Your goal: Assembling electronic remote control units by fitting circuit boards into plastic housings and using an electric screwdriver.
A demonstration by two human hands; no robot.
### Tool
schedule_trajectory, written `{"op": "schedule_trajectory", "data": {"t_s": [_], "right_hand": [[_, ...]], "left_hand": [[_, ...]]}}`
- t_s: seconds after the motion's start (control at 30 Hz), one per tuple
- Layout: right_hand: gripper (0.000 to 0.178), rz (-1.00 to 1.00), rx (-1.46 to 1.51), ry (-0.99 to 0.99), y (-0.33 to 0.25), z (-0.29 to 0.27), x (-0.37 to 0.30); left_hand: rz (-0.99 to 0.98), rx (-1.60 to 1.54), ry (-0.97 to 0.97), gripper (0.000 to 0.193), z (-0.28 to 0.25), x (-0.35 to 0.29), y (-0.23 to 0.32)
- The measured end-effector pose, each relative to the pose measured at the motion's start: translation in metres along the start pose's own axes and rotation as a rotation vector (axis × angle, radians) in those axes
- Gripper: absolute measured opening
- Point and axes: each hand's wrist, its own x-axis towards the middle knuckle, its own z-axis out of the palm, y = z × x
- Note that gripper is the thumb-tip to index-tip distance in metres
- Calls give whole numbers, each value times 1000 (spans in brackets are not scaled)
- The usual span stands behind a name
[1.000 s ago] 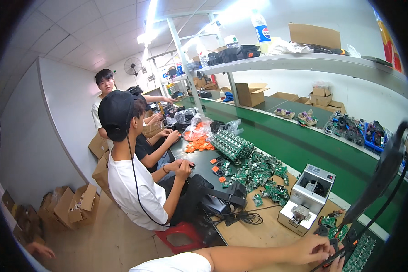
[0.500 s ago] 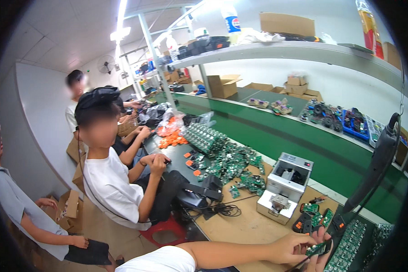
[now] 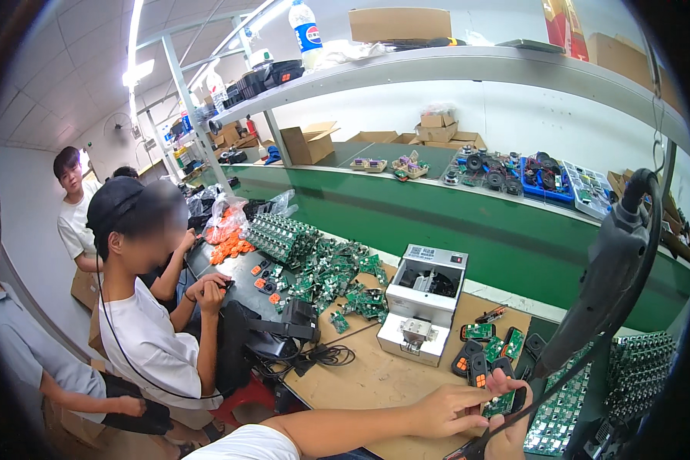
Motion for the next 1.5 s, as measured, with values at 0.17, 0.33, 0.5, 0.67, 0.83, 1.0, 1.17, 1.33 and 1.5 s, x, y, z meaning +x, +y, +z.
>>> {"op": "schedule_trajectory", "data": {"t_s": [0.17, 0.33, 0.5, 0.67, 0.83, 1.0, 1.17, 1.33, 1.5], "right_hand": [[63, 133, 9, 61, -10, 1, 8], [52, -5, -205, 52, -10, -6, 10], [51, 101, -344, 92, -23, -2, 8], [58, 164, -263, 64, -19, -14, 4], [67, 54, -1111, -550, -61, -22, 30], [60, 104, -1160, -722, -52, -35, 17], [48, 253, -1038, -853, -37, -37, 12], [39, 270, -996, -839, -41, -26, 14], [37, 373, -890, -557, -57, -13, 12]], "left_hand": [[-148, 124, -45, 48, -1, -1, 0], [-5, 208, 106, 44, -2, 4, 10], [-9, 250, 128, 40, 2, -1, 3], [62, 307, 96, 38, 1, 5, 0], [-3, 530, 273, 32, -31, 10, -7], [52, 791, 459, 31, -56, 22, -4], [-92, 883, 478, 35, -36, 25, -10], [-345, 1164, 378, 38, -30, 31, -8], [-207, 1080, 410, 29, -41, 16, 13]]}}
